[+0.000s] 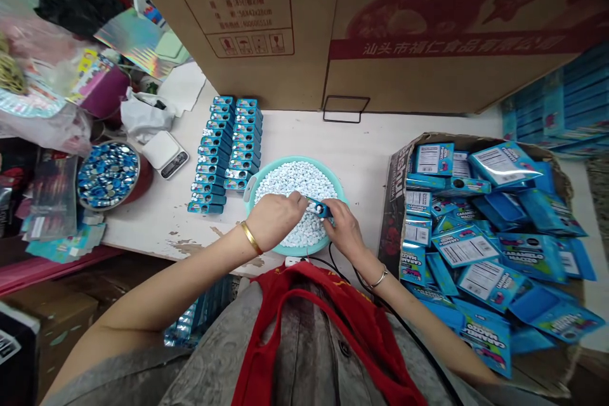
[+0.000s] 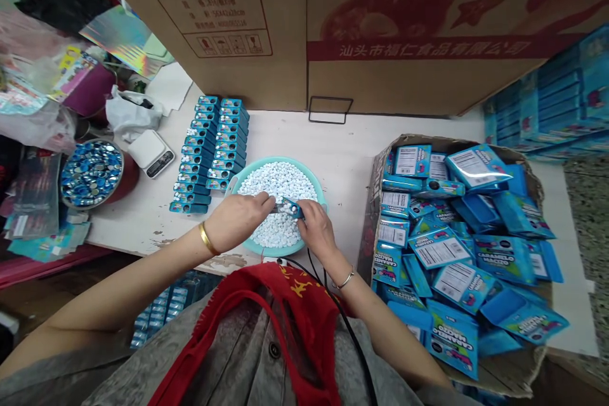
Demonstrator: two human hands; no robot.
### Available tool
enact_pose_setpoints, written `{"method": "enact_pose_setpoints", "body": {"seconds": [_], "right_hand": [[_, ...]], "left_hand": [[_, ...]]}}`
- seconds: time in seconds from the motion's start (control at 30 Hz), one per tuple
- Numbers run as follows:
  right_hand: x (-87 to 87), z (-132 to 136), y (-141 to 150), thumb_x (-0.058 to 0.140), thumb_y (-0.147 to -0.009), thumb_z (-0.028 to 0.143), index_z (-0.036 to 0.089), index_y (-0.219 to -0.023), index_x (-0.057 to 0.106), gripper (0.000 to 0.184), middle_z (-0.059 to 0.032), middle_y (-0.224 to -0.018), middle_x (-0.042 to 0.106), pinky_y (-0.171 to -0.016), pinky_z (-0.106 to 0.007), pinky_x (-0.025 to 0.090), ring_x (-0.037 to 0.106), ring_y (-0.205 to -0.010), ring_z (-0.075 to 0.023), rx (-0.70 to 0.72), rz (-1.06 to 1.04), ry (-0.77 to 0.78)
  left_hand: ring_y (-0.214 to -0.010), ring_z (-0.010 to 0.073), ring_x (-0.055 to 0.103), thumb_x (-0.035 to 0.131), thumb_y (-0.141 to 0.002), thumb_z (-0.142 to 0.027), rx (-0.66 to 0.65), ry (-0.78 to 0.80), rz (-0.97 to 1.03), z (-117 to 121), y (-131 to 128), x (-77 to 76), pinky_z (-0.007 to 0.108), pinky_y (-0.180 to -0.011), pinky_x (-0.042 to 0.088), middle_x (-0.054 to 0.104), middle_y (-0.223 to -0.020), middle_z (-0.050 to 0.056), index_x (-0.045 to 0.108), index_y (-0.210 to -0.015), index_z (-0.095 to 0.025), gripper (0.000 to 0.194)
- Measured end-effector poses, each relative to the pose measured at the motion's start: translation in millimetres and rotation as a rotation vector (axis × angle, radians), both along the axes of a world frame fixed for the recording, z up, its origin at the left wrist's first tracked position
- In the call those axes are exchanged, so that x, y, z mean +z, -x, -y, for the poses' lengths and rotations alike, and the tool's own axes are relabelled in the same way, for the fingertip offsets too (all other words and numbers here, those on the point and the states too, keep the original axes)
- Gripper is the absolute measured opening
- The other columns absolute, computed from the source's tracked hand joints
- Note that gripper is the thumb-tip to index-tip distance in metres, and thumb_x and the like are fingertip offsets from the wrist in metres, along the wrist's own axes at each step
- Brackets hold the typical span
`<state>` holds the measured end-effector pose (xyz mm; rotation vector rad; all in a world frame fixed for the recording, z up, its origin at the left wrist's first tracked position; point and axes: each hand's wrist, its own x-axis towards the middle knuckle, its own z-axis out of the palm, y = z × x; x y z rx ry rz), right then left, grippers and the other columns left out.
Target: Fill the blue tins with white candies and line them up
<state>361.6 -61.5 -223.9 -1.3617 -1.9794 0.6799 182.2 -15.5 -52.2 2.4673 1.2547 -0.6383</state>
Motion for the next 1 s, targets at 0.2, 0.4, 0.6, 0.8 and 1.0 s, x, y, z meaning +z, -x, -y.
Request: {"method": "enact_pose_setpoints", "body": {"seconds": [0.2,0.4,0.6,0.8,1.0], "right_hand": [[-1.5,-1,-1,0.048,-0.084,0.011,0.021,-0.124,0.052,0.041,-0.0118,-0.116,0.062,-0.098,-0.048,0.050,0.057,-0.112,-0.0276,0.021,0.015,-0.006],[4.4,-1,-10,0.051,-0.088,0.022,0.021,-0.121,0.055,0.033,-0.0121,-0.114,0.063,-0.096,-0.047,0.050,0.059,-0.109,-0.0280,-0.005,-0.020,0.066],[18.3,-3,-17,0.059,-0.090,0.038,0.021,-0.118,0.056,0.033,-0.0103,-0.108,0.065,-0.089,-0.040,0.051,0.062,-0.102,-0.0250,-0.094,-0.131,0.131],[18.0,-1,-24,0.062,-0.087,0.039,0.020,-0.114,0.056,0.034,-0.0082,-0.107,0.065,-0.089,-0.039,0.050,0.062,-0.098,-0.0230,-0.232,-0.173,0.157],[14.0,-1,-24,0.059,-0.088,0.032,0.019,-0.114,0.056,0.029,-0.0100,-0.106,0.063,-0.088,-0.041,0.051,0.060,-0.100,-0.0250,-0.225,-0.114,0.096]], "left_hand": [[-0.088,0.0208,0.062,0.037,-0.097,-0.016,-0.034,-0.073,0.118,0,33,-24.0,0.033,-0.075,0.049,0.061,-0.097,0.010,0.059,-0.109,-0.015,0.026],[-0.098,0.0226,0.060,0.041,-0.093,-0.015,0.343,0.039,0.090,10,94,-101.8,0.033,-0.079,0.049,0.059,-0.109,0.013,0.058,-0.111,-0.015,0.025],[-0.099,0.0204,0.060,0.041,-0.090,-0.012,0.393,0.211,0.138,23,49,-193.0,0.031,-0.084,0.048,0.059,-0.114,0.012,0.057,-0.108,-0.013,0.024],[-0.105,0.0189,0.058,0.045,-0.089,-0.012,0.374,0.250,0.322,16,23,-207.0,0.030,-0.093,0.045,0.060,-0.117,0.010,0.054,-0.115,-0.015,0.028],[-0.094,0.0169,0.059,0.052,-0.093,-0.029,0.345,0.224,0.563,22,75,-147.5,0.030,-0.088,0.046,0.062,-0.108,0.009,0.054,-0.116,-0.015,0.027]]}}
